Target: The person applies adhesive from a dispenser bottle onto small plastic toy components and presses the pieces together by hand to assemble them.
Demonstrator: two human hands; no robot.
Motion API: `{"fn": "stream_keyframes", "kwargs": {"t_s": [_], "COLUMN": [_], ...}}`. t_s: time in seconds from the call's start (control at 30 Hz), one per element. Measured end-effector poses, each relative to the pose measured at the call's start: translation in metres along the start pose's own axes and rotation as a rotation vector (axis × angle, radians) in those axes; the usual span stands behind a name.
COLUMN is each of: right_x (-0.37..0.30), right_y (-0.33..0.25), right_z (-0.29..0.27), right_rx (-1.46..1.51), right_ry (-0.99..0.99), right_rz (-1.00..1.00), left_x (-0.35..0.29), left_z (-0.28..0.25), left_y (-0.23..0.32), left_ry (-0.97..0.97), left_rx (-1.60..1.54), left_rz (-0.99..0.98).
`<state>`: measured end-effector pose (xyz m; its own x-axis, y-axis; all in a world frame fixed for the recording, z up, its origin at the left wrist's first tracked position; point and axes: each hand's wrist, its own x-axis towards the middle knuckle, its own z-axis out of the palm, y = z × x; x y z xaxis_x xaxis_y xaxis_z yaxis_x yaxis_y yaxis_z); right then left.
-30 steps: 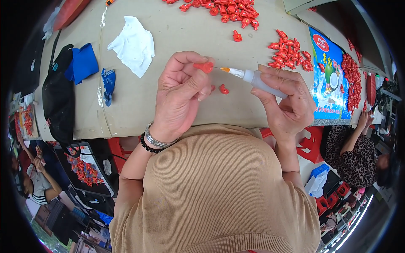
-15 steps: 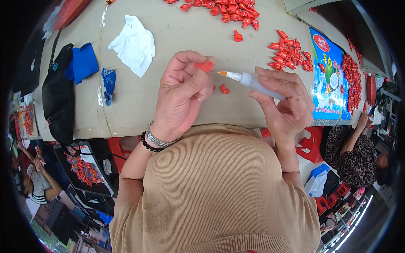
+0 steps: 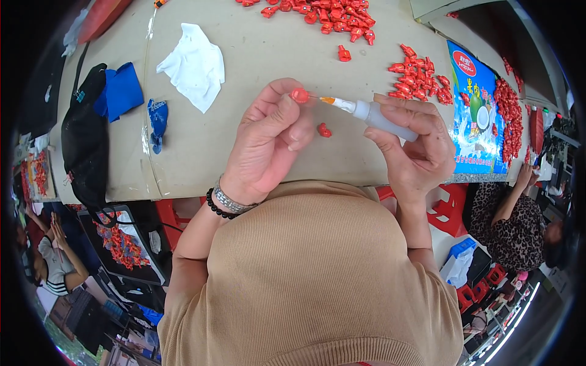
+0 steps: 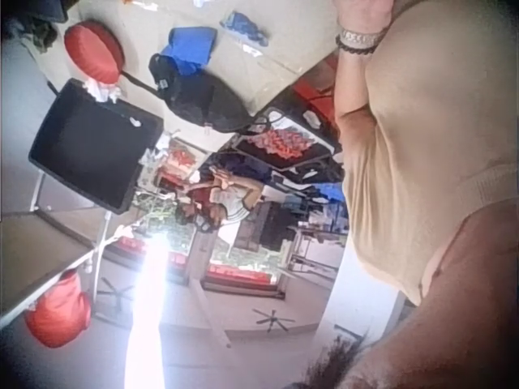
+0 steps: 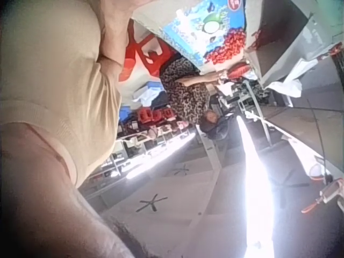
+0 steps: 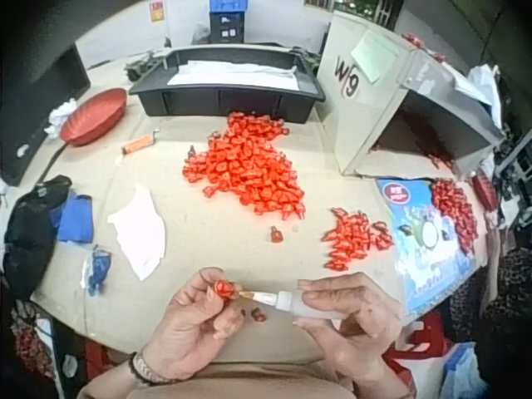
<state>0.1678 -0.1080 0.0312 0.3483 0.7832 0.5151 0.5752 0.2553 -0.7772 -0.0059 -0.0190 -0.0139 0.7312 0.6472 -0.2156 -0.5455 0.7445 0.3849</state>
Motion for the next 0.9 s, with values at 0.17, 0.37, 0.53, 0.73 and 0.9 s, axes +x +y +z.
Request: {"fn": "stream_keyframes", "kwargs": {"t_s": [0.17,0.37,0.53,0.73,0.9], "right_x": [-0.0021,-0.0044,-0.0051,-0.0048,-0.0058], "right_y": [0.0031,0.0055,0.0064,0.0093,0.0093], "right_z": [-0.0011,0.0021,0.0021,0.0007,-0.0038], "right_rx": [-0.003,0.104,0.137,0.141,0.081], "right_ry": [-0.059,-0.018,-0.023,-0.035,-0.119], "right_rz": [0.051,0.111,0.115,0.102,0.099], "left_x": [-0.0008,-0.0021,-0.0035,-0.0035,-0.0034], "left_z": [0.0015,0.0041,0.0035,0.0045,0.0059], "left_y": [-0.0008,-0.0004,-0.0013,-0.0010,-0.0004], "left_ry": [0.010,0.010,-0.007,-0.017,-0.008], "left_rx": [0.002,0.055,0.074,0.099,0.127], "left_rz": [-0.025,-0.047,-0.044,-0.040,-0.045]}}
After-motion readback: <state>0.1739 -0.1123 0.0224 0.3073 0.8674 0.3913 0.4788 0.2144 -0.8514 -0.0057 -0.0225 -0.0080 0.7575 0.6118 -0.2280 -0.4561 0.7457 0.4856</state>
